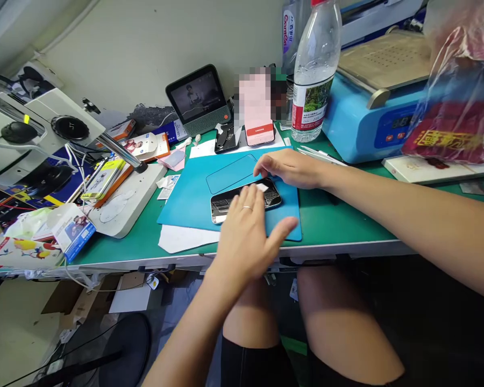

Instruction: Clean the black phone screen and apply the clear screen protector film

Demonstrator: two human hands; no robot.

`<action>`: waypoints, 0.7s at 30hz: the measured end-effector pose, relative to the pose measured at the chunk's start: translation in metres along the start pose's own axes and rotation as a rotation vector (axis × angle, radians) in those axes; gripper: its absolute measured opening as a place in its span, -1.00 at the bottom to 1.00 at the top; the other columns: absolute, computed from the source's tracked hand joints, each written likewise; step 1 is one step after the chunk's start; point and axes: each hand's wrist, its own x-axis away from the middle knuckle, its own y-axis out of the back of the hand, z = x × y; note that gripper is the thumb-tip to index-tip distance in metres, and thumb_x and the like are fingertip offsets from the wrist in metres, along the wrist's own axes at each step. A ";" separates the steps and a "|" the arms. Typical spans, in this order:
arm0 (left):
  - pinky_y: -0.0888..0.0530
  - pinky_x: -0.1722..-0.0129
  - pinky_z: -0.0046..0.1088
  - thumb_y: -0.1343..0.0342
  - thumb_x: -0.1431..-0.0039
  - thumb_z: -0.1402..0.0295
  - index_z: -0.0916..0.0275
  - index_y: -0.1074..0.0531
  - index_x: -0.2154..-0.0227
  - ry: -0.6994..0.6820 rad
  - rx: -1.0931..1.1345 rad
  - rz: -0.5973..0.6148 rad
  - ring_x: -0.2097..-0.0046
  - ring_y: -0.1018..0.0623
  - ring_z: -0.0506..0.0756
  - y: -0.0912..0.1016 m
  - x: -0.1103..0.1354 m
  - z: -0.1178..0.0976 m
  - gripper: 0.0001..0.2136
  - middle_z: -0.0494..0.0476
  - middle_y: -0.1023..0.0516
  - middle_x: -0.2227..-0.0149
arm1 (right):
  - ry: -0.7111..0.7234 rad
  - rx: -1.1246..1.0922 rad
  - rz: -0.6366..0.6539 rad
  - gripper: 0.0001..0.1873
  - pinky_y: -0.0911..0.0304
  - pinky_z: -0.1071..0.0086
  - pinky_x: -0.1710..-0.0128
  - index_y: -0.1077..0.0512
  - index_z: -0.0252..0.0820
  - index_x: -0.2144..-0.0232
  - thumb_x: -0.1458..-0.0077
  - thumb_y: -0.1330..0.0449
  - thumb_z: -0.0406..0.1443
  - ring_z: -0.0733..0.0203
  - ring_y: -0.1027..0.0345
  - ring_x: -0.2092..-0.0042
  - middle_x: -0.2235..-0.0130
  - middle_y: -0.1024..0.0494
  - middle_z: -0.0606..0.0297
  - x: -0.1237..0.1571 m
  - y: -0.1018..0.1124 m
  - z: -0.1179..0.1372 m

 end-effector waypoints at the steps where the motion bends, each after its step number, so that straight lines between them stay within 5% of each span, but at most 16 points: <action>1: -0.08 -0.50 -0.09 0.27 -0.46 -0.19 0.56 -0.13 -0.43 -0.023 -0.001 -0.008 -0.52 -0.11 0.30 -0.003 -0.005 -0.010 -0.14 0.43 -0.13 -0.49 | -0.010 -0.011 0.000 0.11 -0.24 0.21 0.17 -0.55 -0.23 0.20 -0.11 0.41 0.48 0.10 -0.38 0.26 0.25 -0.56 0.10 0.000 0.000 0.000; 8: -0.11 -0.50 -0.11 0.29 -0.44 -0.22 0.61 -0.16 -0.41 0.010 -0.065 -0.054 -0.52 -0.12 0.31 -0.013 -0.020 -0.035 -0.10 0.48 -0.15 -0.48 | -0.016 -0.038 0.007 0.13 -0.24 0.23 0.18 -0.55 -0.23 0.12 -0.11 0.43 0.47 0.10 -0.39 0.23 0.22 -0.57 0.10 0.003 0.001 0.000; 17: -0.25 -0.45 0.00 0.40 -0.53 -0.06 0.43 -0.27 -0.39 -0.002 -0.119 -0.032 -0.45 -0.30 0.25 0.010 0.039 0.005 -0.27 0.31 -0.30 -0.42 | -0.011 -0.060 0.012 0.19 -0.20 0.17 0.11 -0.61 -0.28 0.12 -0.07 0.40 0.49 0.02 -0.40 0.18 0.20 -0.60 0.03 0.003 0.002 -0.001; 21: -0.22 -0.45 0.08 0.45 -0.52 -0.08 0.41 -0.25 -0.40 0.127 -0.147 -0.007 -0.47 -0.27 0.28 0.019 0.053 0.034 -0.24 0.31 -0.29 -0.43 | -0.026 -0.066 0.009 0.19 -0.20 0.17 0.09 -0.61 -0.29 0.09 -0.09 0.41 0.48 0.02 -0.41 0.17 0.17 -0.60 0.02 0.004 0.003 0.000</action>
